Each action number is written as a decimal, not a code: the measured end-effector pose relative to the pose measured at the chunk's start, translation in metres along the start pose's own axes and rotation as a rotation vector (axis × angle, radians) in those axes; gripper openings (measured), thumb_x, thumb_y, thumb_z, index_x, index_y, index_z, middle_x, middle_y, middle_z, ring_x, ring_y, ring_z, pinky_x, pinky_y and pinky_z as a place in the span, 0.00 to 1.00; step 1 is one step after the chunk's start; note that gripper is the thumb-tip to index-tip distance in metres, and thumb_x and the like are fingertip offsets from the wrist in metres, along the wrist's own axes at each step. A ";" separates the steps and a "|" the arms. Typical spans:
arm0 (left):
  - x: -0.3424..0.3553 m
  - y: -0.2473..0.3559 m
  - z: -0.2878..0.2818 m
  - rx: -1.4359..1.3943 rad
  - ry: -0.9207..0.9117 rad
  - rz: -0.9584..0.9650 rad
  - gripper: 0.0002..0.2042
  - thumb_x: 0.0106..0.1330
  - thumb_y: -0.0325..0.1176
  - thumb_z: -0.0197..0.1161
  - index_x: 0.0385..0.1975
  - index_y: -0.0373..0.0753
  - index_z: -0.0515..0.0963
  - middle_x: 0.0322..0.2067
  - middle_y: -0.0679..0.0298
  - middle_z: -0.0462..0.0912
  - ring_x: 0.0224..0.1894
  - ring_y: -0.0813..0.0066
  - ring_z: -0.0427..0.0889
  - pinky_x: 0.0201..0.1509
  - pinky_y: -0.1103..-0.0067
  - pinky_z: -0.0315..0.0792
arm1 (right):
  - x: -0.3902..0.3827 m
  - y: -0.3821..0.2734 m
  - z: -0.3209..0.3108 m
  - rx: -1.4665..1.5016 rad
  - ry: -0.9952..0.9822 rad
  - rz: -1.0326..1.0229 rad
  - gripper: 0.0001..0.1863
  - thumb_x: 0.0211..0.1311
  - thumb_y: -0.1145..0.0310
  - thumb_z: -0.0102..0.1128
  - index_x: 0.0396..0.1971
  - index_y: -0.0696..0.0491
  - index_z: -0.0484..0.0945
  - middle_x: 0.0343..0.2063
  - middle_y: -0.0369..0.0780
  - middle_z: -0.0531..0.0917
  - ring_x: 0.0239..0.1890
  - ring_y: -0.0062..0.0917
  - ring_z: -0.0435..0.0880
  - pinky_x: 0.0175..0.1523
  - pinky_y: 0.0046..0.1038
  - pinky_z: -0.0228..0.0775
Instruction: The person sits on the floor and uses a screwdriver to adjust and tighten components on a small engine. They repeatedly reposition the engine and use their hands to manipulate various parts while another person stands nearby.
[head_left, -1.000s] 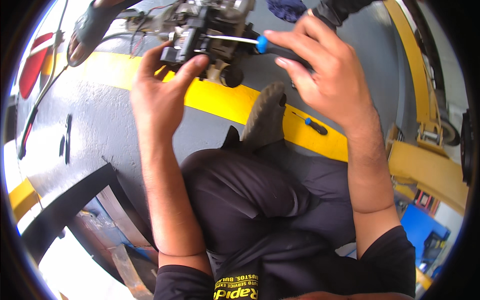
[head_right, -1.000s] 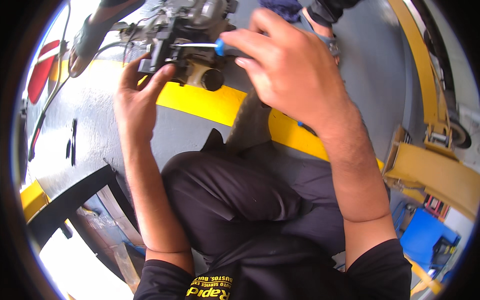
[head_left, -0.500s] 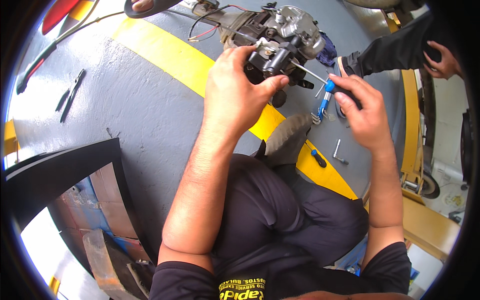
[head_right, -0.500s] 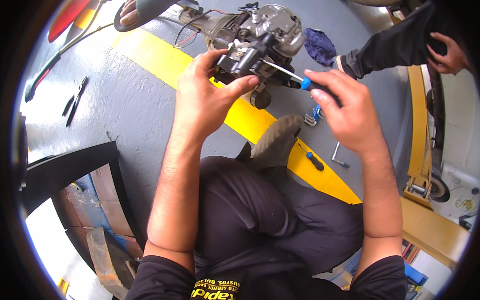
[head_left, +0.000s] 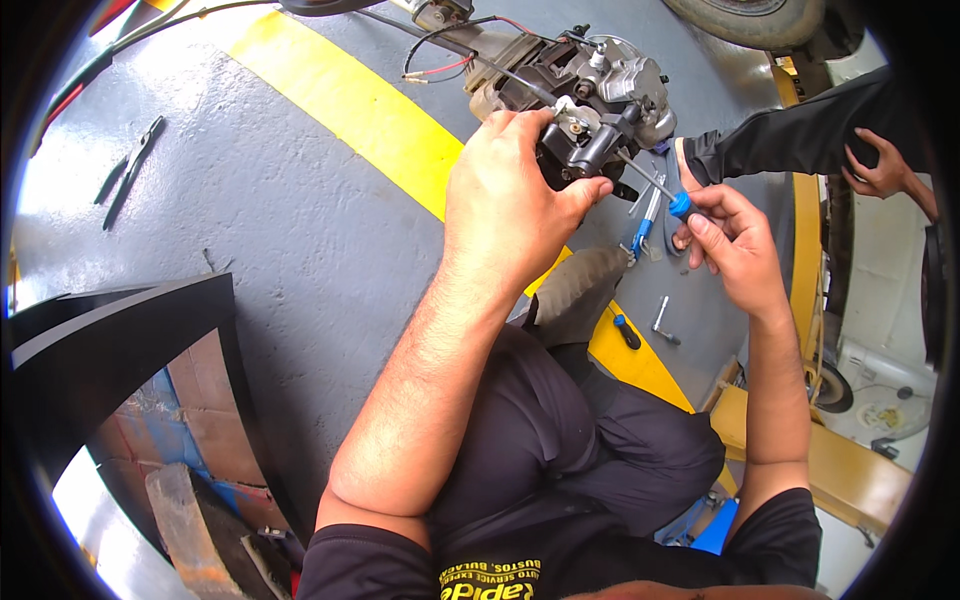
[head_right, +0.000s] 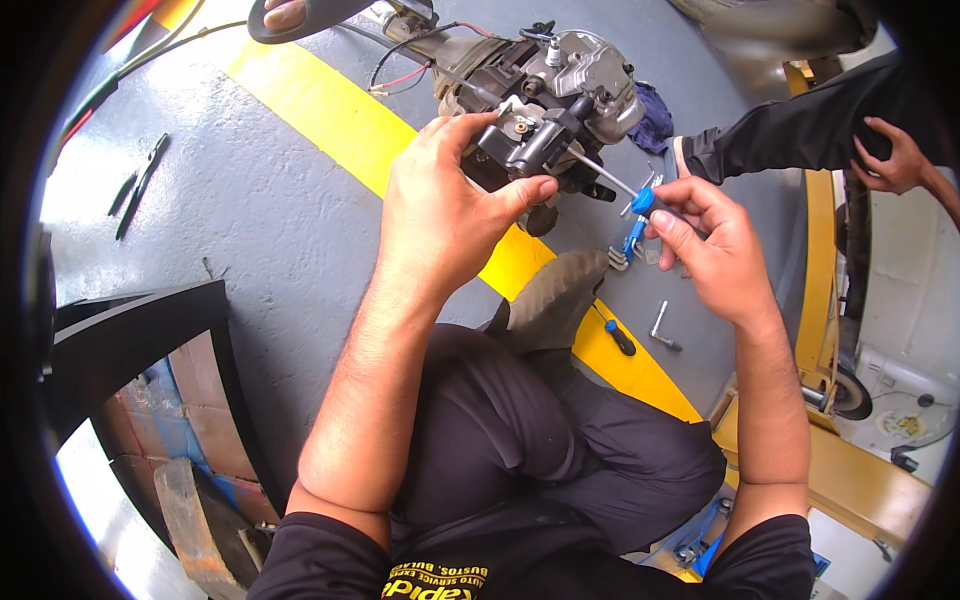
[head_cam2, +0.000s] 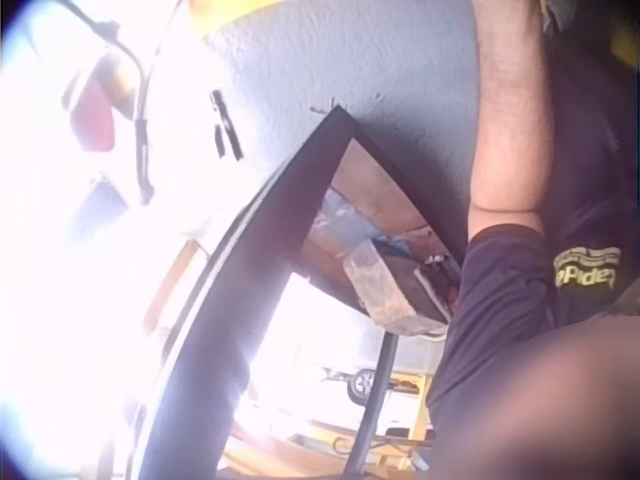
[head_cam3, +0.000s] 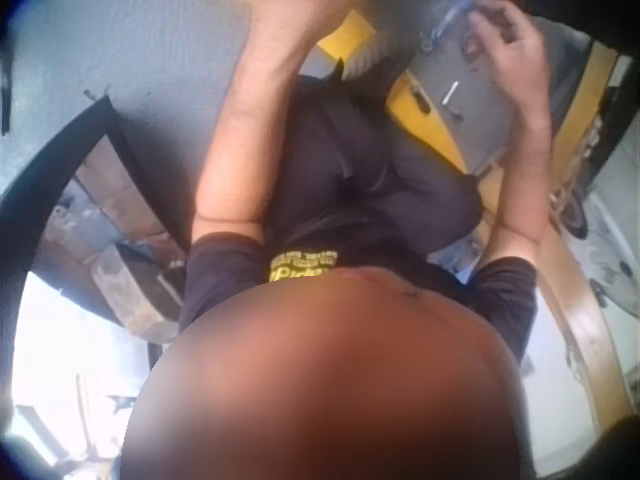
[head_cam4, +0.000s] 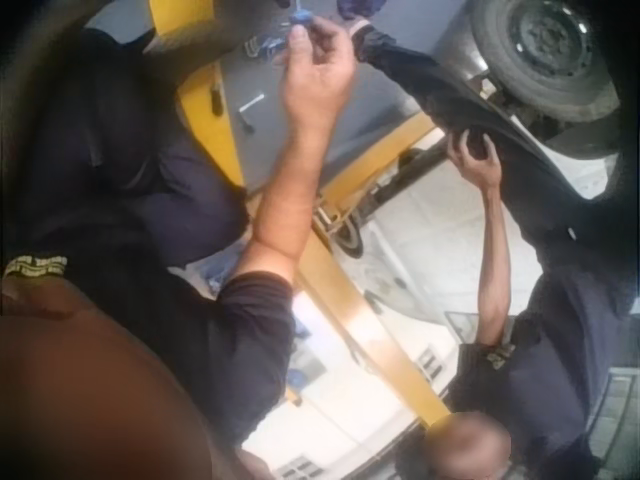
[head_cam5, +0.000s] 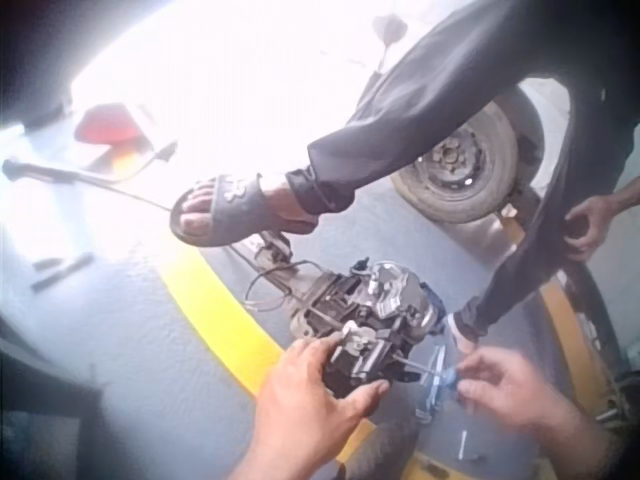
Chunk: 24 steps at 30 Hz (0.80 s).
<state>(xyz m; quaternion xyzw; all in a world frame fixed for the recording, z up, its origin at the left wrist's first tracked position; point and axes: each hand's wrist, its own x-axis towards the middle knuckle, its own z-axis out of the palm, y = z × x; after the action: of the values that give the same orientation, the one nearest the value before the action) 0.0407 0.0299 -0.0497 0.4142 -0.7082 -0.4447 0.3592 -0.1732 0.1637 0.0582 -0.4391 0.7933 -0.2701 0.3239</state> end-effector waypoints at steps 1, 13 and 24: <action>0.000 0.000 0.000 -0.002 -0.003 -0.005 0.36 0.47 0.45 0.88 0.54 0.31 0.82 0.47 0.49 0.87 0.53 0.54 0.87 0.60 0.65 0.80 | -0.001 0.002 0.005 -0.067 0.045 -0.125 0.16 0.60 0.78 0.72 0.48 0.62 0.82 0.36 0.44 0.86 0.36 0.33 0.86 0.46 0.30 0.79; 0.001 -0.001 0.002 -0.004 -0.007 -0.026 0.36 0.47 0.45 0.88 0.53 0.31 0.82 0.46 0.50 0.87 0.51 0.56 0.88 0.58 0.66 0.81 | 0.004 0.000 0.008 -0.451 0.087 -0.300 0.15 0.70 0.69 0.68 0.50 0.61 0.83 0.36 0.44 0.88 0.38 0.28 0.88 0.44 0.31 0.79; 0.002 -0.003 0.002 0.012 -0.003 -0.012 0.37 0.47 0.45 0.88 0.54 0.30 0.82 0.45 0.51 0.87 0.50 0.58 0.88 0.58 0.67 0.81 | 0.005 -0.004 0.006 -0.103 -0.070 0.060 0.13 0.76 0.62 0.63 0.46 0.58 0.81 0.30 0.35 0.85 0.23 0.11 0.78 0.28 0.17 0.68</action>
<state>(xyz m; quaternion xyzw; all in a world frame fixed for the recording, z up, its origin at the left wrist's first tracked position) 0.0391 0.0284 -0.0526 0.4200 -0.7089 -0.4434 0.3528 -0.1684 0.1569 0.0563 -0.4403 0.8072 -0.2035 0.3365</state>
